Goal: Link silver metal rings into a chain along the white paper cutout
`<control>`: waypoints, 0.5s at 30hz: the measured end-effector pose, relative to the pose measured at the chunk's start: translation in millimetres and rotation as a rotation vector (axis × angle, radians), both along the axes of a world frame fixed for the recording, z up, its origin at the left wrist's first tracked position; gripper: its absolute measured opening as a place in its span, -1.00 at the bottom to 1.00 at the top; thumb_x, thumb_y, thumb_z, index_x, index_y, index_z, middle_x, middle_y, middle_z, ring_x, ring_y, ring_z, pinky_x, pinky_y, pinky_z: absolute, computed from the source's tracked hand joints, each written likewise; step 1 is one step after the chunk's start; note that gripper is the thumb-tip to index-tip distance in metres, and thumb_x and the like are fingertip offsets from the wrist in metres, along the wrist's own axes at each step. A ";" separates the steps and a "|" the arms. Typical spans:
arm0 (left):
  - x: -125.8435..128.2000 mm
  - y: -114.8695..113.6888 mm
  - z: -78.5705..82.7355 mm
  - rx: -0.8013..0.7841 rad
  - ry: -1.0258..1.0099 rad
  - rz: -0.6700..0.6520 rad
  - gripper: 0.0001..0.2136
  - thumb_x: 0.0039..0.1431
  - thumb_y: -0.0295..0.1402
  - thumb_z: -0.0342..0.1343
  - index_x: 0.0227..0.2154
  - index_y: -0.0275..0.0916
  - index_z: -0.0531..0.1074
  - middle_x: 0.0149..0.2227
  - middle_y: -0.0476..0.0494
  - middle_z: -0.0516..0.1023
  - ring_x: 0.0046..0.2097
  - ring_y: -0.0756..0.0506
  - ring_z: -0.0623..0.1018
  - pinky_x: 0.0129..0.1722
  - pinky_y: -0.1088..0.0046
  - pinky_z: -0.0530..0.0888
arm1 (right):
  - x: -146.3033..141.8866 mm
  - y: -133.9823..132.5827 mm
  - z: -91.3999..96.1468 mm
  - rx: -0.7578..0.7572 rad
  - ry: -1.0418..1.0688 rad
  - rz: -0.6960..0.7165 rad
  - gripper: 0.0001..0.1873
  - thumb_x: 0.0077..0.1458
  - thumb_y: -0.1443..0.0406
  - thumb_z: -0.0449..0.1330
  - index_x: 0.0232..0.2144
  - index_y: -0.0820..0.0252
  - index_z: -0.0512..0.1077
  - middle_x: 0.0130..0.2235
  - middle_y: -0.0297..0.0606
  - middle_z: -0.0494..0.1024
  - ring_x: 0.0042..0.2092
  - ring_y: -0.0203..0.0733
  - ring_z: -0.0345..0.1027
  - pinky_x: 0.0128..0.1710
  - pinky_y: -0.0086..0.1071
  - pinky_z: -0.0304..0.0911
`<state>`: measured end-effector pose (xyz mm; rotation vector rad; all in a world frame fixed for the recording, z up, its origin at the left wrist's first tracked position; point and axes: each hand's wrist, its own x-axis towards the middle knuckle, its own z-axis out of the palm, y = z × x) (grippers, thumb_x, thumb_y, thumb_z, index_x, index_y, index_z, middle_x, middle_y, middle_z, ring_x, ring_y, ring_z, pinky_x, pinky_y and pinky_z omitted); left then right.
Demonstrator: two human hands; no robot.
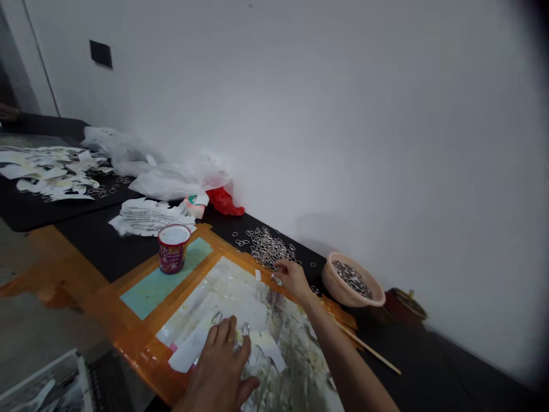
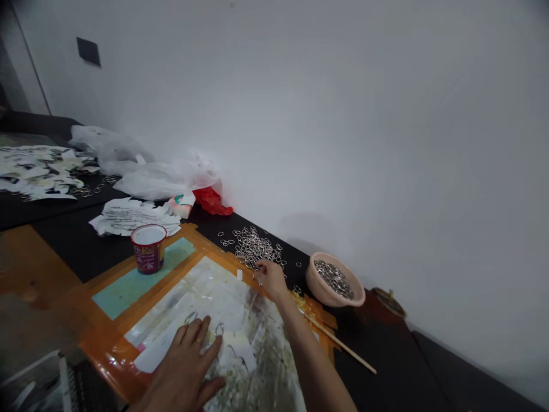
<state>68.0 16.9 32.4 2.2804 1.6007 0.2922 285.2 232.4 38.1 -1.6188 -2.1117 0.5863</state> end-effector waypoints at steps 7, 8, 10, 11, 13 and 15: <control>2.8 0.2 -0.2 -0.004 0.023 -0.016 -0.36 0.17 0.06 0.12 0.19 -0.27 0.37 0.30 -0.64 0.19 0.29 -0.56 0.24 0.18 -0.23 0.21 | 3.4 -72.5 -10.7 -0.026 0.106 0.168 -0.75 0.26 0.18 0.16 -0.27 0.25 0.53 -0.44 -0.35 0.55 -0.47 -0.29 0.44 -0.41 -0.38 0.38; 3.1 0.2 -0.7 0.004 0.027 -0.016 -0.36 0.16 0.05 0.13 0.18 -0.27 0.38 0.30 -0.63 0.19 0.28 -0.55 0.26 0.18 -0.22 0.22 | 4.4 -79.7 -11.5 -0.017 0.108 0.166 -0.75 0.25 0.19 0.15 -0.28 0.23 0.55 -0.45 -0.33 0.56 -0.48 -0.27 0.44 -0.43 -0.39 0.37; 3.8 0.6 -0.6 0.020 0.035 -0.013 -0.36 0.15 0.04 0.15 0.17 -0.28 0.39 0.29 -0.64 0.21 0.26 -0.54 0.28 0.17 -0.20 0.23 | 7.6 -88.2 -10.5 0.027 0.092 0.143 -0.76 0.21 0.22 0.14 -0.30 0.20 0.58 -0.41 -0.27 0.58 -0.42 -0.21 0.46 -0.39 -0.38 0.35; 4.2 1.0 0.1 0.028 0.042 -0.010 -0.37 0.14 0.04 0.16 0.16 -0.29 0.40 0.28 -0.65 0.23 0.26 -0.54 0.30 0.16 -0.19 0.24 | 9.8 -89.8 -8.9 0.058 0.074 0.124 -0.77 0.20 0.25 0.13 -0.30 0.19 0.58 -0.38 -0.23 0.58 -0.37 -0.17 0.47 -0.34 -0.36 0.34; 5.2 2.1 2.4 0.044 0.061 -0.011 -0.39 0.14 0.01 0.18 0.14 -0.29 0.42 0.27 -0.64 0.26 0.24 -0.53 0.32 0.16 -0.20 0.24 | 14.9 -89.4 -4.7 0.118 0.018 0.084 -0.78 0.16 0.33 0.11 -0.30 0.20 0.58 -0.30 -0.17 0.57 -0.26 -0.11 0.45 -0.21 -0.31 0.31; 6.2 3.1 4.9 0.058 0.084 -0.009 -0.42 0.14 0.00 0.19 0.11 -0.29 0.44 0.26 -0.63 0.28 0.23 -0.52 0.34 0.15 -0.20 0.25 | 19.0 -87.8 -1.0 0.147 -0.053 0.060 -0.75 0.10 0.43 0.08 -0.34 0.21 0.57 -0.28 -0.14 0.55 -0.22 -0.08 0.42 -0.16 -0.28 0.26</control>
